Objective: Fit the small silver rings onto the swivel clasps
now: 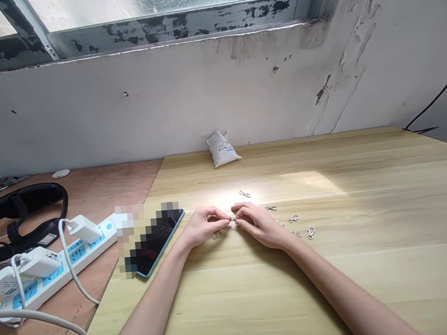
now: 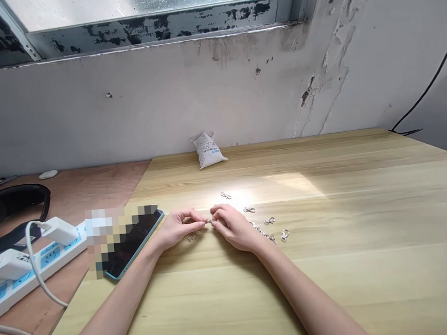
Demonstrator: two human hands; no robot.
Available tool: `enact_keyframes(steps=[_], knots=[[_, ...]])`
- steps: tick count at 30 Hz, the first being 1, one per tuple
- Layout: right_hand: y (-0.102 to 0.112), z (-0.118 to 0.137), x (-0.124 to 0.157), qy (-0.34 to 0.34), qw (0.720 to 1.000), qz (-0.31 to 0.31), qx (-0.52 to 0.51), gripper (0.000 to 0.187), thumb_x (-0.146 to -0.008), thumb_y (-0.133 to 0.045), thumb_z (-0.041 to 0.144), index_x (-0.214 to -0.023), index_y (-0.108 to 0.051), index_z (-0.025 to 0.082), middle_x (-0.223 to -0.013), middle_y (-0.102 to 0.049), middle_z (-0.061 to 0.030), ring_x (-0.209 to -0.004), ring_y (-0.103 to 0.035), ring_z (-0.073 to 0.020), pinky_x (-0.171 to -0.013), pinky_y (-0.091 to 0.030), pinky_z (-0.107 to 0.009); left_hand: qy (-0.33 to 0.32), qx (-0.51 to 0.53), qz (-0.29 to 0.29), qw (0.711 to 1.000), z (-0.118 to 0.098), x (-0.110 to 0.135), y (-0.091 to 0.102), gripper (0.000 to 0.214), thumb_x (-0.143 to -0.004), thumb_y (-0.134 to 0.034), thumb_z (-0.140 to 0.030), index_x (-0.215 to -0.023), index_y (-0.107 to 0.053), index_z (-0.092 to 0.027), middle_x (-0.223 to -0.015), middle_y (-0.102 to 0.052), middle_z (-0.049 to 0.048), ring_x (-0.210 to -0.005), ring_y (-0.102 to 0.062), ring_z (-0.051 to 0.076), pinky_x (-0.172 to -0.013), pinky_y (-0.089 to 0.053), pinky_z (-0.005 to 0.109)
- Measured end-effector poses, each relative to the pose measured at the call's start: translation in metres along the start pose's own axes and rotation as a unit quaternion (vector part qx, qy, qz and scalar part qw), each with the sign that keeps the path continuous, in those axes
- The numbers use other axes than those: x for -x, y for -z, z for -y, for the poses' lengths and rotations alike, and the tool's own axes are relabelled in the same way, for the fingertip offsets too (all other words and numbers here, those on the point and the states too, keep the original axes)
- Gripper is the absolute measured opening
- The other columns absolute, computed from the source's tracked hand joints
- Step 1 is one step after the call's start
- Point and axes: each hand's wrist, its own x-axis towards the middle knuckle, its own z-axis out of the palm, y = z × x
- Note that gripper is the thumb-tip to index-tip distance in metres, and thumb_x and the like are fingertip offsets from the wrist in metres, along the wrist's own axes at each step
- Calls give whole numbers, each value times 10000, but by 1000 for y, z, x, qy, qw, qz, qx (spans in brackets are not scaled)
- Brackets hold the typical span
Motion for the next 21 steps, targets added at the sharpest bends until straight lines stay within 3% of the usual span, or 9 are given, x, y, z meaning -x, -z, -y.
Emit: enact_keyframes(steps=[12,21], knots=[[-2,1,-2,63,997,-10,35,89,-946,-496,205,-935,-581,230,-1096,-651,-75,-1087,-577,-211,-939,-475,-420,3,-2,-7,1000,4,-1,-1,294,-712,-765,-415,-717,-694,-129,-709,-692,51,-639,-617,131,-605,-470,246],[-2,1,-3,61,995,-43,59,97,-938,-510,226,-913,-603,218,-1003,-675,-76,-959,-610,-201,-864,-464,-379,-4,15,-31,999,12,-5,-5,313,-698,-779,-411,-768,-697,-117,-820,-727,92,-737,-671,166,-690,-522,280]])
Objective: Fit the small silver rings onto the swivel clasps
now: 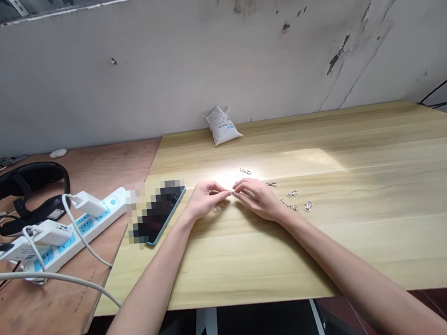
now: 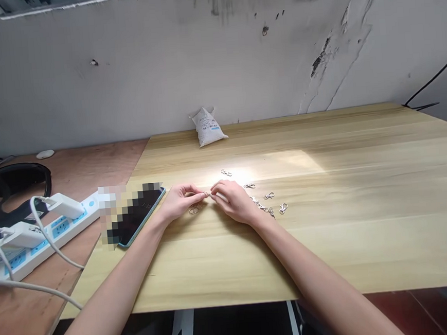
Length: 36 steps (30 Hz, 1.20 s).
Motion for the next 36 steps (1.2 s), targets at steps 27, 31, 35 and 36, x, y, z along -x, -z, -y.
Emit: enact_keyframes(steps=[27,31,35,36], knots=[[-1,-5,0,-51,999,-13,10,97,-917,-565,234,-850,-634,235,-837,-716,-7,-796,-620,-178,-852,-425,-400,-4,8,-28,1000,-3,-1,-2,290,-699,-770,-386,-729,-652,-123,-812,-714,83,-735,-671,161,-680,-523,277],[-1,-5,0,-36,999,-15,20,104,-917,-563,217,-840,-630,239,-830,-711,-5,-795,-613,-180,-847,-419,-394,3,-2,-28,1000,-1,-1,-1,265,-720,-758,-366,-742,-653,-123,-818,-716,90,-726,-676,164,-664,-519,276],[1,-3,0,-41,999,-4,2,112,-927,-553,246,-851,-636,242,-826,-715,-3,-794,-612,-182,-843,-416,-386,-5,-6,-16,1000,-1,-1,-1,246,-731,-751,-350,-749,-663,-122,-826,-720,95,-752,-678,170,-705,-521,288],[1,-3,0,-46,999,0,-5,118,-929,-550,256,-853,-639,244,-830,-717,-4,-797,-612,-183,-839,-418,-381,-8,-9,-13,1000,-1,-1,-2,249,-731,-751,-355,-746,-666,-121,-821,-720,94,-752,-676,169,-707,-520,287]])
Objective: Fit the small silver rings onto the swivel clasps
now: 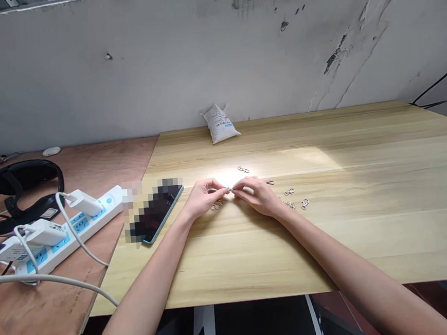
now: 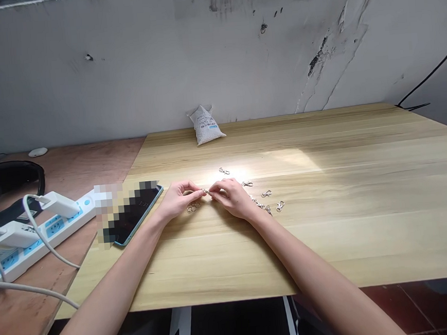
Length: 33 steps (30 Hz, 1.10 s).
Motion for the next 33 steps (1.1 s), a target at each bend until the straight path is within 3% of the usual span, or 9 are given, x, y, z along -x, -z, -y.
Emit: enact_keyframes(steps=[7,16,22,29,33], knots=[[-1,0,0,17,999,-33,11,98,-914,-567,230,-850,-642,231,-825,-705,-5,-792,-598,-175,-825,-402,-360,9,4,-12,1000,0,-1,0,280,-727,-760,-383,-752,-675,-117,-820,-725,95,-731,-672,163,-692,-520,280],[-3,8,-3,129,970,-63,196,226,-957,-457,169,-817,-634,184,-728,-669,-39,-738,-546,-175,-835,-388,-349,42,65,-62,995,-3,0,-6,352,-650,-806,-450,-745,-705,-126,-826,-749,103,-775,-692,186,-742,-535,302],[-4,10,-3,69,989,-103,81,116,-906,-551,165,-840,-642,196,-776,-699,-23,-743,-587,-166,-790,-407,-328,27,84,-58,994,-7,1,-9,316,-653,-809,-430,-756,-711,-148,-832,-738,75,-731,-671,162,-655,-519,268],[-1,12,-4,-1,996,-84,-24,89,-886,-594,201,-851,-675,208,-822,-729,-24,-787,-621,-172,-809,-418,-340,-32,30,-110,993,-6,1,-11,255,-679,-794,-385,-738,-713,-151,-840,-739,75,-805,-686,188,-736,-537,293],[1,13,-6,-17,996,-81,-45,95,-885,-596,226,-856,-684,205,-818,-729,-35,-790,-629,-178,-818,-431,-358,-21,70,-120,990,-5,0,-13,296,-647,-819,-373,-787,-686,-149,-810,-736,61,-773,-690,180,-725,-542,292]])
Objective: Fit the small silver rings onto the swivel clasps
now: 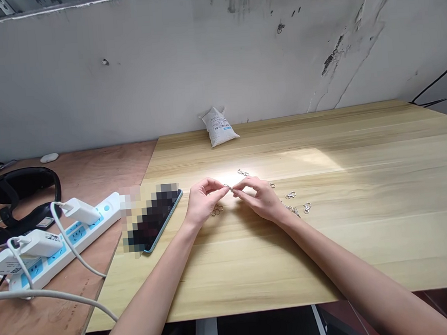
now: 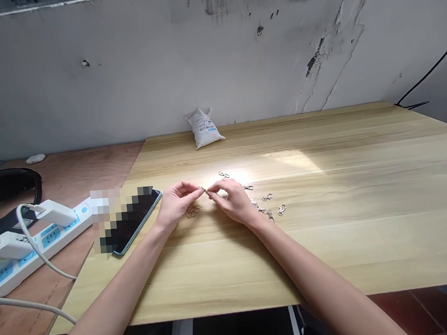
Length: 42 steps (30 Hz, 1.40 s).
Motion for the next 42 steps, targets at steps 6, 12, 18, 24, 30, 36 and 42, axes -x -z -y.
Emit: enact_keyframes(steps=[6,12,18,24,30,36,42], knots=[[5,4,-1,-59,994,35,-90,155,-880,-604,330,-858,-689,202,-810,-708,-42,-783,-645,-176,-770,-497,-343,47,41,43,997,-2,-1,2,350,-631,-831,-391,-867,-736,-150,-905,-755,88,-831,-696,196,-757,-542,299],[18,0,-3,-130,971,105,-173,246,-853,-628,421,-873,-708,189,-837,-699,-54,-803,-652,-176,-719,-520,-313,-16,-68,105,992,-7,-1,12,222,-758,-737,-375,-843,-747,-171,-935,-755,81,-873,-689,212,-780,-533,323],[16,-4,-4,-175,966,104,-157,273,-830,-629,423,-827,-710,163,-757,-694,-61,-717,-640,-172,-687,-515,-323,-271,-402,90,870,-4,3,7,151,-884,-563,-153,-808,-690,-177,-854,-720,64,-899,-606,228,-808,-493,383],[17,3,-7,-197,961,77,-177,284,-819,-642,435,-825,-714,160,-790,-708,-72,-774,-650,-181,-727,-500,-321,-291,-365,43,883,-5,5,4,59,-845,-609,-136,-851,-642,-185,-964,-691,46,-963,-581,204,-872,-487,370],[20,7,-6,-145,966,89,-193,256,-857,-624,424,-829,-723,189,-848,-720,-59,-864,-645,-183,-816,-478,-333,-118,-175,103,972,-6,4,8,132,-858,-625,-322,-883,-704,-219,-1106,-669,72,-1102,-594,218,-829,-538,335],[19,7,-6,-166,966,87,-177,262,-872,-600,409,-830,-707,174,-836,-712,-67,-818,-655,-177,-759,-500,-325,-72,-115,112,984,-5,2,9,166,-802,-691,-355,-882,-735,-216,-1123,-669,97,-1093,-608,231,-811,-541,337],[17,4,-6,-199,955,87,-202,282,-837,-638,435,-835,-702,160,-809,-706,-64,-773,-660,-173,-714,-496,-310,-189,-289,73,936,-5,0,12,123,-876,-612,-282,-836,-715,-230,-1047,-703,58,-1060,-579,230,-953,-433,416]])
